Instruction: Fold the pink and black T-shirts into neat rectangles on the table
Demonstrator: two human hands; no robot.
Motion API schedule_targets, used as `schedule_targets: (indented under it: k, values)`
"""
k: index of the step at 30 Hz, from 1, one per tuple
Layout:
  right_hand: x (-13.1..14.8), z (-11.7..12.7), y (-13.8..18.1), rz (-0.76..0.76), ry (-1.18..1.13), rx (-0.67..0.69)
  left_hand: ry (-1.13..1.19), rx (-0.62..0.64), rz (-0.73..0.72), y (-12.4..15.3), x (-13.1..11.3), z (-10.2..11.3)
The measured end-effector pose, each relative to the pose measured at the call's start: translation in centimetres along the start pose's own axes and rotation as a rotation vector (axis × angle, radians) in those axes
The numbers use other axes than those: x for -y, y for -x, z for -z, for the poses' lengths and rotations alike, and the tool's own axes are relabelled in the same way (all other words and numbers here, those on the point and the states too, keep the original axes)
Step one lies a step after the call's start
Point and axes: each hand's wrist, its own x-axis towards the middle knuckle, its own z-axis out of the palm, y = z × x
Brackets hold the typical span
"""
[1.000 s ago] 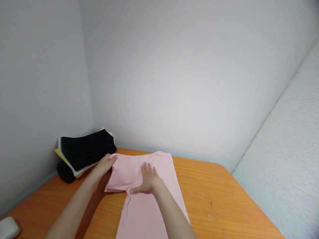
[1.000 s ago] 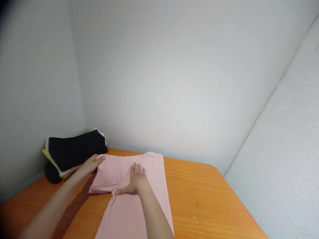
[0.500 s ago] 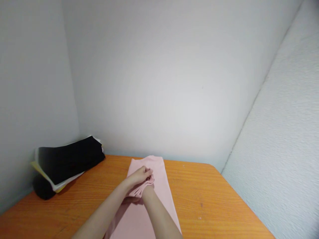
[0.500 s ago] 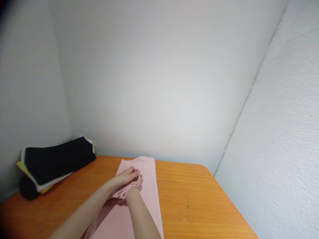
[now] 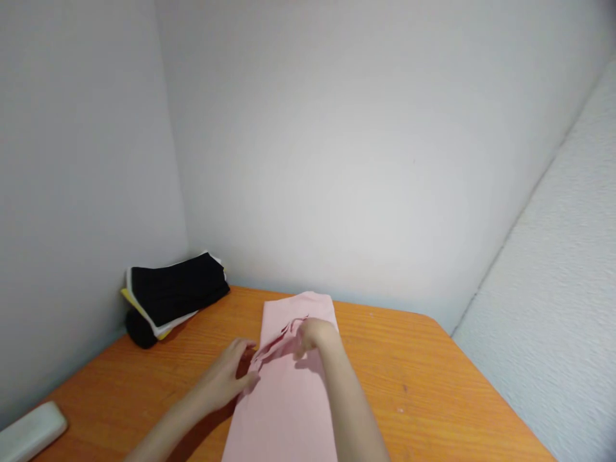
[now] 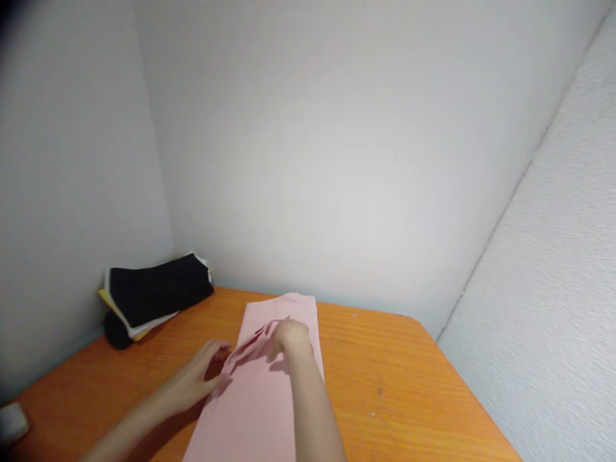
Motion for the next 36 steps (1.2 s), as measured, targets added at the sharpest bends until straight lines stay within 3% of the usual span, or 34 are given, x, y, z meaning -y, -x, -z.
schedule_targets:
  k: [4,8,17,24,27,29,33,36]
  values:
    - [-3.5,2.2,1.1,-0.132,-0.006,-0.066,-0.154,-0.034,-0.031,0.2,-1.5,-1.2]
    - [-5.3,2.0,0.8,-0.194,-0.049,-0.193,-0.216,-0.055,-0.097,-0.1,-1.7,-2.0]
    - [-3.1,-3.9,-3.3,-0.176,-0.088,-0.345,-0.526,-0.018,-0.19,0.1,-1.5,-2.5]
    - [-2.4,-5.0,-3.1,-0.207,-0.024,-0.448,-0.58,0.021,-0.188,0.3,-1.7,-2.3]
    - [-0.7,-4.6,-2.7,-0.117,-0.007,-0.501,-0.639,0.073,-0.2,0.3,-1.9,-2.4]
    - [1.1,-4.6,-2.6,0.037,-0.007,-0.498,-0.67,0.103,-0.198,0.4,-2.4,-2.3]
    - [4.7,-5.9,-2.5,0.366,-0.008,-0.374,-0.715,0.153,-0.158,0.4,-3.3,-2.2]
    - [6.0,-7.6,-2.8,0.428,-0.013,-0.279,-0.694,0.118,-0.176,0.2,-2.8,-2.7]
